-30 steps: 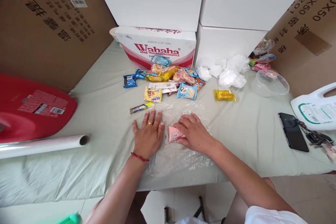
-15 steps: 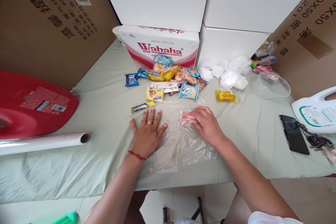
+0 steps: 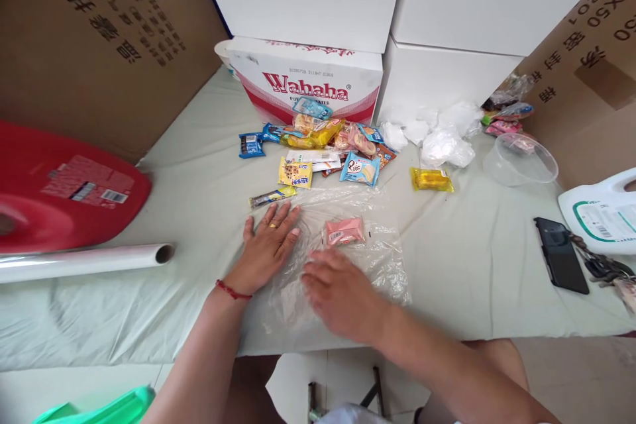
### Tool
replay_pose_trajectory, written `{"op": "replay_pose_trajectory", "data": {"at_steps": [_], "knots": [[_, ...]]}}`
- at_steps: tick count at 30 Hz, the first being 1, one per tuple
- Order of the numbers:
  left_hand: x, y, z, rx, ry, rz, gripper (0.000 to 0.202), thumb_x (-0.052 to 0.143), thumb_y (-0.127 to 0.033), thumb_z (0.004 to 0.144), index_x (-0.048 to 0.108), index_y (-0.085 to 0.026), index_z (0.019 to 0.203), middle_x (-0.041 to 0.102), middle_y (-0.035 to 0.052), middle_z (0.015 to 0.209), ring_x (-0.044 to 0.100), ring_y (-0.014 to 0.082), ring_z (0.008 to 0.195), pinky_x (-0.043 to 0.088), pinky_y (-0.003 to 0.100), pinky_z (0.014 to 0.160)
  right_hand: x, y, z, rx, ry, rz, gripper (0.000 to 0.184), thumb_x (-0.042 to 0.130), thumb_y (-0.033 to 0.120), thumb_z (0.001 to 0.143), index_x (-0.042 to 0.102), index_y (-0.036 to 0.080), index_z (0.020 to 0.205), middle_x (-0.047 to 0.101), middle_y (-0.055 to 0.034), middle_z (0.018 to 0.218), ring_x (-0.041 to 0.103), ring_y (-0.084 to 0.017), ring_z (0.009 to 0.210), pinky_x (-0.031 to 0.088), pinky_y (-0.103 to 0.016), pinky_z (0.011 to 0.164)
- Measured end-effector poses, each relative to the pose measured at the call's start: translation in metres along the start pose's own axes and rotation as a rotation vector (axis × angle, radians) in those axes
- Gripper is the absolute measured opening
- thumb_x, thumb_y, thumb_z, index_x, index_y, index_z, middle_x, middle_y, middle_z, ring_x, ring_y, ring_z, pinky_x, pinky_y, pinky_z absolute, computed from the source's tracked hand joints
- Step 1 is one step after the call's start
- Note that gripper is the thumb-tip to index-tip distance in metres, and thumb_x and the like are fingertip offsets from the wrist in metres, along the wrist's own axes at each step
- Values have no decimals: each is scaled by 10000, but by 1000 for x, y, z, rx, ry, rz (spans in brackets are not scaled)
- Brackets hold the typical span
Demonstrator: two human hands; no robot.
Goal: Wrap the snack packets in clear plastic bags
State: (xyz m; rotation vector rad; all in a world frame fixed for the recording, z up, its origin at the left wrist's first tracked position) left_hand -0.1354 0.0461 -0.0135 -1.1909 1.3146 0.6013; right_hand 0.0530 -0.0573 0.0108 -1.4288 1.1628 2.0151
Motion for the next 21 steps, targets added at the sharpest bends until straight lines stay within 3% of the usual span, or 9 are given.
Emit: {"op": "replay_pose_trajectory", "data": {"at_steps": [3, 5, 7, 11, 14, 16, 18, 21], "knots": [[-5, 0, 3, -24, -33, -10, 512, 374, -382, 1052, 546, -253, 1516, 382, 106, 1684, 272, 357, 1571, 276, 655, 1219, 29, 35, -1, -24, 98, 40, 568, 502, 446, 1039, 543, 120, 1503, 523, -122, 1583, 401, -269, 1519, 293, -466, 1306], [-10, -5, 5, -59, -107, 33, 465, 517, -338, 979, 653, -229, 1411, 415, 141, 1653, 349, 410, 1497, 402, 605, 1132, 42, 48, 1, -11, 138, 75, 665, 554, 446, 1015, 470, 50, 1543, 416, -180, 1644, 323, -298, 1561, 251, -480, 1317], [-15, -15, 5, -93, -199, 76, 477, 572, -269, 923, 670, -228, 1389, 510, 174, 1547, 462, 426, 1360, 472, 571, 1022, 47, 55, 2, 10, 154, 92, 693, 572, 432, 1003, 444, 37, 1557, 362, -201, 1666, 260, -309, 1587, 225, -501, 1322], [-15, -42, 0, -140, -331, 9, 469, 476, -193, 950, 673, -175, 1375, 671, 165, 1133, 625, 328, 1041, 527, 458, 897, 49, 58, 3, 32, 165, 99, 643, 562, 423, 1007, 476, 79, 1543, 429, -171, 1636, 257, -303, 1588, 167, -524, 1335], [-6, -54, 1, -125, -363, -204, 442, 438, -244, 995, 669, -150, 1359, 691, 124, 1075, 678, 244, 907, 561, 371, 830, 51, 62, 2, 42, 163, 85, 604, 568, 393, 997, 512, 104, 1525, 495, -137, 1599, 281, -306, 1579, 154, -522, 1339], [1, -54, 7, -33, -350, -312, 413, 429, -269, 1011, 691, -147, 1305, 705, 118, 1141, 698, 212, 949, 569, 340, 883, 50, 65, -2, 45, 156, 62, 634, 557, 394, 991, 493, 83, 1540, 482, -136, 1608, 298, -307, 1574, 174, -513, 1339], [6, -47, 16, 69, -331, -280, 382, 417, -263, 1021, 733, -154, 1206, 711, 129, 1232, 677, 229, 1138, 529, 366, 1029, 41, 68, -9, 44, 159, 26, 678, 533, 445, 984, 475, 93, 1561, 437, -114, 1635, 302, -272, 1579, 234, -462, 1332], [12, -34, 25, 141, -299, -92, 371, 410, -244, 1029, 746, -188, 1177, 721, 120, 1302, 555, 283, 1375, 355, 508, 1213, 16, 62, -19, -79, 203, -20, 569, 407, 509, 1004, 570, 295, 1506, 472, 53, 1606, 298, -137, 1576, 348, -352, 1282]]}}
Point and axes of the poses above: each hand's wrist, its own z-axis towards the middle knuckle, its own x-axis out of the palm, y = z × x, the point moved 1 cm from there along z, towards the middle knuckle
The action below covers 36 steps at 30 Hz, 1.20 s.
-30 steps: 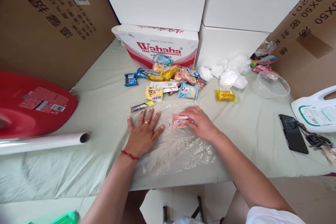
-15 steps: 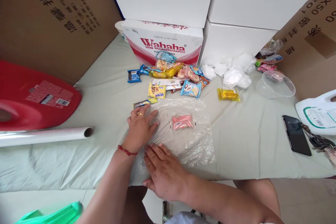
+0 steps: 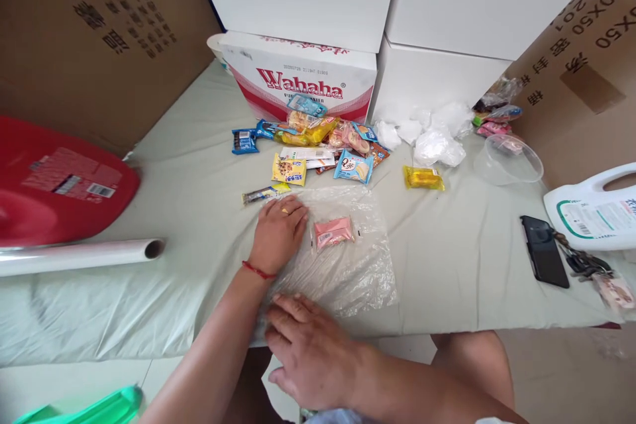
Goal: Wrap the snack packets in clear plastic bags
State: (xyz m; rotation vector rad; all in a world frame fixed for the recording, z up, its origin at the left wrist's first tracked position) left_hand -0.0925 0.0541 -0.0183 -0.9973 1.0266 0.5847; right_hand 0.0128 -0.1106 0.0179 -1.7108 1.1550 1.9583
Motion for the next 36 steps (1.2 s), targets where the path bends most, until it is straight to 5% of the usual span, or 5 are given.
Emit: {"op": "replay_pose_trajectory", "data": {"at_steps": [3, 9, 14, 23, 36], "knots": [[5, 6, -1, 3, 11, 77, 410, 384, -253, 1046, 680, -182, 1320, 668, 125, 1417, 517, 277, 1423, 295, 526, 1240, -25, -27, -5, -26, -61, -23, 481, 334, 372, 1031, 655, 400, 1389, 606, 90, 1499, 393, -100, 1525, 412, -334, 1240], [8, 5, -5, -10, 20, 63, 443, 350, -289, 1063, 652, -178, 1368, 631, 126, 1475, 479, 264, 1468, 276, 515, 1255, -55, -115, 13, 269, -178, -108, 417, 599, 173, 951, 680, 198, 1360, 637, -163, 1422, 458, -353, 1461, 410, -611, 1192], [0, 10, -8, -6, 65, 105, 461, 354, -332, 1066, 620, -230, 1428, 566, 88, 1557, 338, 295, 1564, 94, 656, 1282, -54, -146, 7, 257, -121, -130, 388, 614, 180, 974, 673, 217, 1356, 707, -120, 1250, 456, -351, 1431, 387, -592, 1191], [1, 14, -16, -62, 131, 164, 553, 246, -403, 1090, 423, -260, 1594, 392, 80, 1668, 339, 292, 1565, 54, 711, 1264, -61, -151, -12, 303, -408, -63, 382, 545, 205, 1007, 663, 238, 1369, 674, -139, 1231, 527, -318, 1289, 483, -544, 1093], [2, 14, -16, -105, 109, 181, 562, 223, -392, 1090, 399, -245, 1604, 359, 69, 1683, 315, 281, 1577, 102, 719, 1260, -10, -97, 7, 312, -233, -237, 737, 426, 499, 1062, 334, 11, 1607, 282, -222, 1696, 154, -345, 1615, 222, -577, 1294]]}}
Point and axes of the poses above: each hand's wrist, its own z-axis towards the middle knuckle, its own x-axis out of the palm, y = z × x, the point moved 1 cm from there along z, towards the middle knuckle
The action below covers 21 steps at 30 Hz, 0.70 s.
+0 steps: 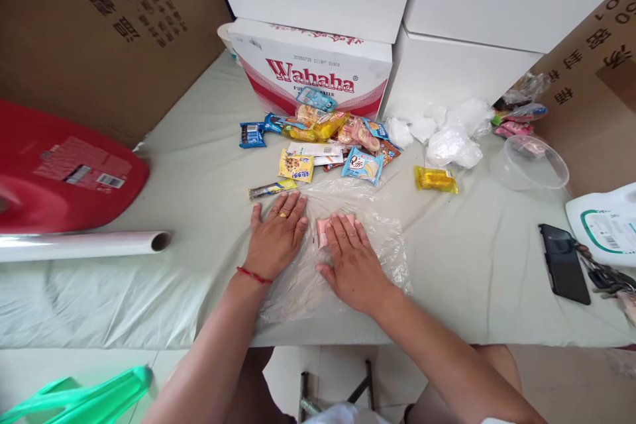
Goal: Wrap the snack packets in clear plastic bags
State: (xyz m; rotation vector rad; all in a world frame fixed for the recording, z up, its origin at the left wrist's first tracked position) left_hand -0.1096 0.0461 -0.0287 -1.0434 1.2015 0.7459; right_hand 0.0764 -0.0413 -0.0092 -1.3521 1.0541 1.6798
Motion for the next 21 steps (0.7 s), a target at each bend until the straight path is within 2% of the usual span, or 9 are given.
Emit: {"op": "replay_pose_trajectory", "data": {"at_steps": [8, 11, 13, 16, 17, 18, 20, 21], "knots": [[1, -1, 1, -8, -15, -10, 552, 249, -383, 1084, 405, -279, 1603, 375, 80, 1676, 329, 293, 1571, 109, 714, 1260, 8, 17, 5, 111, -1, -9, 752, 408, 490, 1062, 330, -22, 1607, 221, -257, 1702, 154, -394, 1606, 278, -580, 1277], [0, -2, 1, -10, -15, -14, 546, 259, -373, 1081, 416, -279, 1596, 383, 71, 1673, 334, 292, 1568, 134, 725, 1250, 14, 22, 8, 170, 7, 7, 778, 439, 506, 1035, 300, 32, 1636, 274, -238, 1690, 186, -403, 1599, 309, -615, 1259], [-1, -2, 1, -11, -14, -14, 549, 256, -368, 1081, 417, -265, 1595, 382, 76, 1673, 332, 292, 1569, 141, 730, 1246, 9, 18, 13, 170, 17, 28, 759, 433, 526, 1029, 317, 95, 1643, 324, -201, 1682, 247, -383, 1588, 335, -592, 1257], [-1, -2, 2, -14, -8, -14, 551, 252, -367, 1082, 420, -251, 1594, 375, 82, 1675, 326, 292, 1571, 136, 732, 1246, -14, -11, 32, 171, -22, 40, 628, 399, 450, 1053, 417, 128, 1592, 425, -168, 1640, 388, -343, 1525, 363, -516, 1249], [-1, -2, 2, -14, -4, -14, 549, 256, -368, 1082, 424, -255, 1592, 373, 81, 1676, 325, 291, 1572, 135, 730, 1247, -23, -27, 42, 201, -63, 34, 596, 390, 400, 1057, 445, 88, 1562, 462, -190, 1607, 428, -342, 1491, 363, -501, 1243], [-1, -2, 2, -14, 0, -14, 546, 262, -368, 1081, 429, -261, 1590, 371, 80, 1677, 324, 291, 1573, 136, 726, 1248, -32, -45, 54, 243, -119, 25, 580, 394, 377, 1055, 477, 46, 1523, 501, -218, 1563, 452, -348, 1458, 364, -494, 1234], [-2, -2, 2, -15, 5, -14, 539, 272, -367, 1080, 440, -277, 1584, 371, 75, 1678, 322, 289, 1574, 142, 717, 1252, -43, -82, 79, 376, -222, -7, 535, 400, 331, 1047, 493, 71, 1505, 541, -209, 1506, 477, -345, 1403, 386, -497, 1193], [-2, -2, 2, -17, 7, -14, 535, 277, -365, 1079, 444, -285, 1581, 372, 72, 1677, 322, 289, 1574, 145, 714, 1253, -45, -99, 92, 414, -214, -20, 561, 444, 323, 1028, 460, 85, 1535, 532, -210, 1507, 475, -355, 1390, 404, -505, 1163]]}}
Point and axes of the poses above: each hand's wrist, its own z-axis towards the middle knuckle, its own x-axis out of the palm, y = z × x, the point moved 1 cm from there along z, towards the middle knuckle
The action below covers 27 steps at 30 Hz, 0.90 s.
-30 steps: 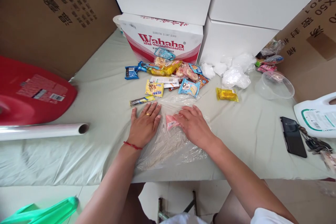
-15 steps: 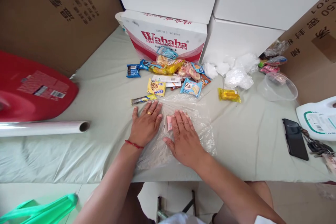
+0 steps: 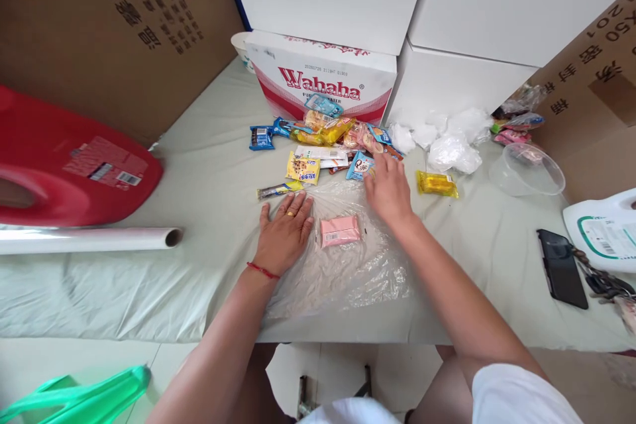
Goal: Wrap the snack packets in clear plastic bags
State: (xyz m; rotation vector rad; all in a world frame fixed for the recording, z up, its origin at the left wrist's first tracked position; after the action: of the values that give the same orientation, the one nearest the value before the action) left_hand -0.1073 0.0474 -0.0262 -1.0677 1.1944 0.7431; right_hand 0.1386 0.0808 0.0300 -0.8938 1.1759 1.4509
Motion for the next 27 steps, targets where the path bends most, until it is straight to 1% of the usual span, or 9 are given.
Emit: {"op": "replay_pose_trajectory", "data": {"at_steps": [2, 5, 8, 13, 15, 17, 22, 24, 27], "knots": [[-1, 0, 1, -5, 4, -1, 530, 286, -363, 1077, 451, -295, 1576, 378, 66, 1675, 324, 289, 1573, 152, 714, 1252, 7, -16, 29, 56, 87, -33, 646, 565, 329, 968, 436, 104, 1560, 537, -222, 1486, 479, -379, 1363, 422, -513, 1118], [-2, 0, 2, -8, 11, -4, 528, 297, -368, 1076, 454, -284, 1573, 384, 66, 1673, 327, 289, 1571, 157, 723, 1247, 17, -28, 49, 134, 190, -44, 677, 713, 379, 868, 556, 123, 1475, 587, -220, 1411, 526, -389, 1281, 437, -498, 1076], [-3, 0, 2, -6, 10, -6, 526, 307, -371, 1073, 462, -279, 1568, 384, 69, 1673, 326, 287, 1571, 158, 719, 1249, 20, -32, 48, 169, 184, -14, 579, 751, 428, 823, 679, 134, 1317, 636, -198, 1296, 559, -377, 1203, 455, -477, 1039], [-4, 0, 1, -8, 16, -11, 530, 311, -369, 1070, 468, -271, 1566, 388, 81, 1671, 324, 288, 1572, 148, 713, 1254, 17, -49, 36, 188, 222, 194, 436, 710, 443, 840, 724, 149, 1161, 679, -141, 1094, 632, -301, 992, 512, -419, 906], [-4, 0, 1, -7, 18, -16, 536, 307, -369, 1070, 465, -254, 1569, 385, 87, 1671, 322, 286, 1572, 141, 714, 1255, 16, -56, 33, 135, 270, 307, 412, 711, 451, 839, 722, 172, 1142, 700, -97, 1047, 645, -270, 936, 525, -399, 871], [-3, -1, 1, -9, 15, -21, 537, 306, -366, 1068, 468, -252, 1567, 386, 87, 1671, 323, 286, 1571, 136, 713, 1256, 12, -58, 32, 39, 258, 347, 398, 696, 438, 860, 714, 187, 1168, 715, -73, 1039, 652, -259, 947, 528, -402, 886], [-3, -1, 2, -9, 16, -25, 537, 306, -362, 1062, 477, -262, 1561, 388, 87, 1672, 323, 298, 1570, 144, 719, 1250, -2, -36, 47, -151, -31, 66, 315, 481, 339, 1025, 744, 192, 1117, 713, -97, 1060, 592, -295, 1156, 480, -468, 1016], [-3, -2, 2, -10, 16, -23, 540, 302, -364, 1061, 477, -261, 1561, 387, 91, 1673, 322, 302, 1570, 147, 717, 1249, 0, -20, 60, -286, -20, -48, 331, 438, 264, 1041, 738, 181, 1154, 699, -115, 1198, 503, -315, 1325, 418, -506, 1109], [-4, -2, 2, -12, 20, -21, 543, 298, -363, 1061, 475, -253, 1562, 384, 93, 1674, 322, 301, 1569, 144, 716, 1249, 12, -1, 84, -448, 20, -183, 368, 435, 170, 1029, 658, 137, 1320, 576, -131, 1477, 306, -318, 1529, 193, -607, 1257]]}}
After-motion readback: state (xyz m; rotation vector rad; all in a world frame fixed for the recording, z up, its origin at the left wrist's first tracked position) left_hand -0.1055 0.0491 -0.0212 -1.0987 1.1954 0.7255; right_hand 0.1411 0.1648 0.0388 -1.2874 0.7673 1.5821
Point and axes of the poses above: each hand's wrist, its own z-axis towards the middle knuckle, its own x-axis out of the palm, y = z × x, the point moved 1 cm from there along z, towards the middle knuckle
